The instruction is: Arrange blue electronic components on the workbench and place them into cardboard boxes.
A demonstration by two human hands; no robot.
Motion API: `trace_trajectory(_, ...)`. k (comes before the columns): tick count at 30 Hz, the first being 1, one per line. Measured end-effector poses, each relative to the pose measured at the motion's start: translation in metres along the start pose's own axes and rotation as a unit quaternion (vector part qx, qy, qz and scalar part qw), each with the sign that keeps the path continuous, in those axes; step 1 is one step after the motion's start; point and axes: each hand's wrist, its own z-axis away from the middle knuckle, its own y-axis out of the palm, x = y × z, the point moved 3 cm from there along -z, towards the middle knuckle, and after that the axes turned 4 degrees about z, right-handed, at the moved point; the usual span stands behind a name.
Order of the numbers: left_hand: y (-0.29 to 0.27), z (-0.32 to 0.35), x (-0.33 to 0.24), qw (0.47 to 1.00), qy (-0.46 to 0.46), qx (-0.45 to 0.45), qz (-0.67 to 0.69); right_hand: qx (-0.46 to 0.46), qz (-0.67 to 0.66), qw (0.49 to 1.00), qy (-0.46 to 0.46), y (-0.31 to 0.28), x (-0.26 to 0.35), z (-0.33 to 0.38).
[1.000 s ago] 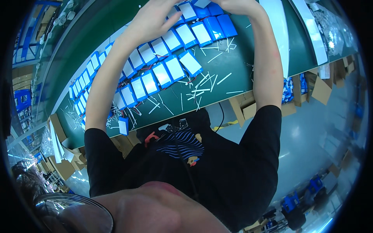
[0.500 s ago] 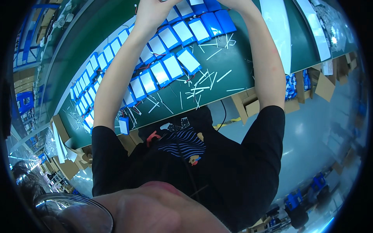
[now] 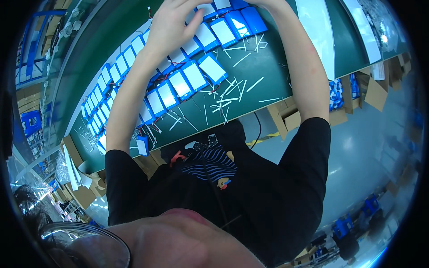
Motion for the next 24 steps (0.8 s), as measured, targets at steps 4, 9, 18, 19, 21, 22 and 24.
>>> trace_trajectory(4,0.01,0.008,-0.002,0.998,0.044,0.036,0.002,0.057,-0.078,0.994,-0.049,0.006,0.005,0.0)
trace_trajectory(9,0.021,0.009,0.002,0.994,0.094,0.047,-0.016,0.04,-0.062,0.993,-0.097,0.011,0.005,0.003)
trace_trajectory(18,0.035,0.003,0.012,0.982,0.159,0.091,-0.055,-0.007,0.101,0.991,-0.086,0.014,0.009,0.006)
trace_trajectory(19,0.035,0.002,0.013,0.98,0.153,0.109,-0.061,-0.021,0.169,0.982,-0.084,0.015,0.006,0.003)
trace_trajectory(21,0.034,-0.002,0.014,0.979,0.151,0.123,-0.066,-0.038,0.241,0.966,-0.082,0.011,-0.002,-0.007)
trace_trajectory(22,0.034,-0.002,0.016,0.976,0.134,0.147,-0.086,-0.064,0.316,0.943,-0.082,0.002,-0.009,-0.017)
trace_trajectory(24,0.041,-0.005,0.014,0.968,0.115,0.194,-0.111,-0.126,0.465,0.874,-0.059,-0.033,-0.036,-0.023)
